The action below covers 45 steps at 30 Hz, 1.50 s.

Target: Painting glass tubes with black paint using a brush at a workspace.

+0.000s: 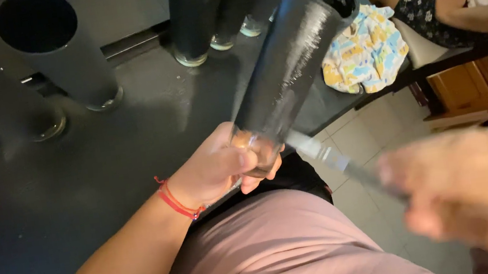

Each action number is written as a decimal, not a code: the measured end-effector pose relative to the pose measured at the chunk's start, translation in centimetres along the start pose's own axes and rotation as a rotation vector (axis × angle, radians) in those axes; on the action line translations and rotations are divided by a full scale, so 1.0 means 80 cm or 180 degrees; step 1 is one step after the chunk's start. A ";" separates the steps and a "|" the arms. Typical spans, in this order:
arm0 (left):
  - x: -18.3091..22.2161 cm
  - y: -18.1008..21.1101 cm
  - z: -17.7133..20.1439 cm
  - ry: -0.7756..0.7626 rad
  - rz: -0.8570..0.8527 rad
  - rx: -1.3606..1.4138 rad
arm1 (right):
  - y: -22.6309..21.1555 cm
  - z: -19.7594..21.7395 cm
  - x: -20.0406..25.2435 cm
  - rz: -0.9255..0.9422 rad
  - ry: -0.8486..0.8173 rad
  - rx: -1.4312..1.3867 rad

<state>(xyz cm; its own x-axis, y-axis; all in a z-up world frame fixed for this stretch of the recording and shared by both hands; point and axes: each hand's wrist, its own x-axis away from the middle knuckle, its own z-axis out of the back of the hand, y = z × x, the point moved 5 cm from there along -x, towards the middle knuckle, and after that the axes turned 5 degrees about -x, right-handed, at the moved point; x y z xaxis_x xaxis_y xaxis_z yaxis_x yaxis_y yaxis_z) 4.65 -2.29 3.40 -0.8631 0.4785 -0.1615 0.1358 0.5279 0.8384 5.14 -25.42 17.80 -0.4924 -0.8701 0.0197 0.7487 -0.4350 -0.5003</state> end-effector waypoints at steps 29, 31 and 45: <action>-0.002 0.011 -0.007 0.0172 0.0061 -0.0334 | 0.051 0.016 0.036 -0.3008 0.0610 -0.0940; -0.004 0.013 -0.005 0.0217 -0.0055 -0.0466 | 0.040 0.013 0.025 -0.4000 0.1010 -0.1502; -0.008 0.015 -0.023 -0.0108 -0.0174 -0.0050 | -0.014 0.067 -0.016 0.0501 0.0593 0.1128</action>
<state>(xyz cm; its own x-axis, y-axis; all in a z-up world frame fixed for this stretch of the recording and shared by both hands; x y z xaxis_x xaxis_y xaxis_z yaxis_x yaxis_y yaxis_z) 4.44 -3.29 5.47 -0.8519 0.4729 -0.2248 0.0809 0.5430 0.8358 7.31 -25.09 22.99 -0.4075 -0.8897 -0.2060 0.9112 -0.3813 -0.1559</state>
